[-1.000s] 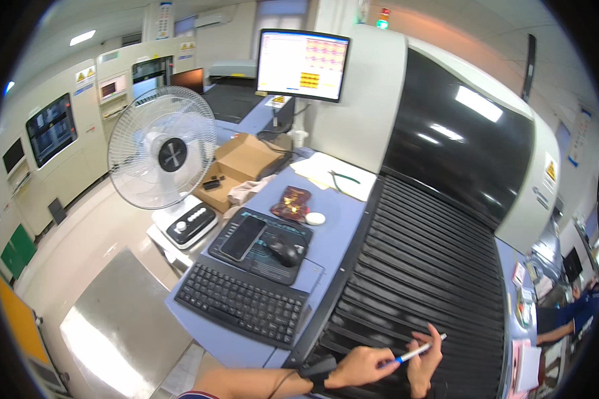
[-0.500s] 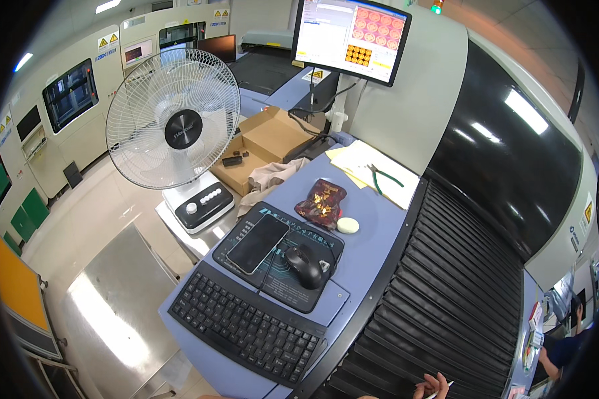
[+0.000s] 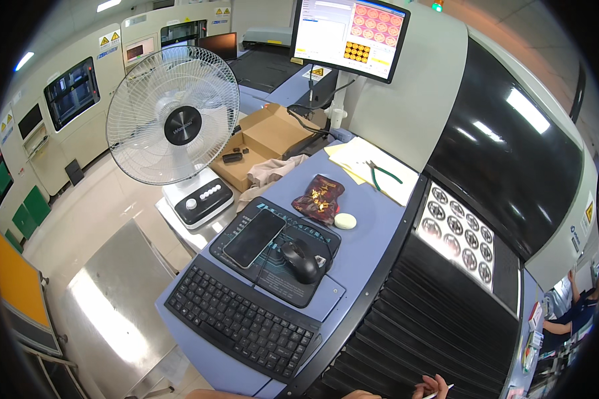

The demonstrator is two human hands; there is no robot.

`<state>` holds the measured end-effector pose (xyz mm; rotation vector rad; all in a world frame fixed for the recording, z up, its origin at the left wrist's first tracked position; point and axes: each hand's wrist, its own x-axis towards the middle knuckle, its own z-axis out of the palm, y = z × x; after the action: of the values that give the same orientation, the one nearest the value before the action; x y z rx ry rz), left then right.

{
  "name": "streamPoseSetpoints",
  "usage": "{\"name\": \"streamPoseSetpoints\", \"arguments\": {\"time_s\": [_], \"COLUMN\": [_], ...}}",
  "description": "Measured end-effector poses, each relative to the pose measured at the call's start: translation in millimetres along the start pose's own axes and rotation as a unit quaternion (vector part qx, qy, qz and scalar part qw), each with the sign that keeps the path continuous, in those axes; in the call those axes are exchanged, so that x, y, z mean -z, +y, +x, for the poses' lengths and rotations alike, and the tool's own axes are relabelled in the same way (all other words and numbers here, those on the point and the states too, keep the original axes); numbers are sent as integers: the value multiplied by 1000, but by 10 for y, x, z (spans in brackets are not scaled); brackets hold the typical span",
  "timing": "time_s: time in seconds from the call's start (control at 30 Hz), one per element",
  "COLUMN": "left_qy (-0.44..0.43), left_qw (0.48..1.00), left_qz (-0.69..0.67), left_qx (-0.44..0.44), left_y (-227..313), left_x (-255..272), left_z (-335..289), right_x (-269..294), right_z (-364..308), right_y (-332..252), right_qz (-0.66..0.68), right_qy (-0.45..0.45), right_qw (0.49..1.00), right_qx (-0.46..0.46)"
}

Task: Inspecting and marking circular patterned metal sheets or circuit boards at a fabrication workstation.

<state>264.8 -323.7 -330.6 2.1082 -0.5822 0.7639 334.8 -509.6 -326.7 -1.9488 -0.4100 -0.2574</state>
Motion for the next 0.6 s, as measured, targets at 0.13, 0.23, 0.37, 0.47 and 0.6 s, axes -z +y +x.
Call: {"name": "streamPoseSetpoints", "arguments": {"time_s": [0.13,0.23,0.37,0.47,0.6], "left_qy": [1,-10,9,-5,-29], "left_qw": [996,995,995,998,983], "left_qz": [-54,-71,-54,-23,122], "left_qx": [66,74,84,64,138], "left_y": [43,87,173,89,-114], "left_x": [40,121,186,136,149], "left_z": [24,58,79,40,163], "right_x": [26,59,190,341,464], "right_z": [-10,-33,-46,-71,-3], "right_y": [6,-21,10,-31,-182], "right_qz": [-1,-32,-15,-37,-80], "right_qy": [2,13,92,102,66], "right_qw": [1000,999,995,994,993], "right_qx": [8,16,19,-21,-56]}}
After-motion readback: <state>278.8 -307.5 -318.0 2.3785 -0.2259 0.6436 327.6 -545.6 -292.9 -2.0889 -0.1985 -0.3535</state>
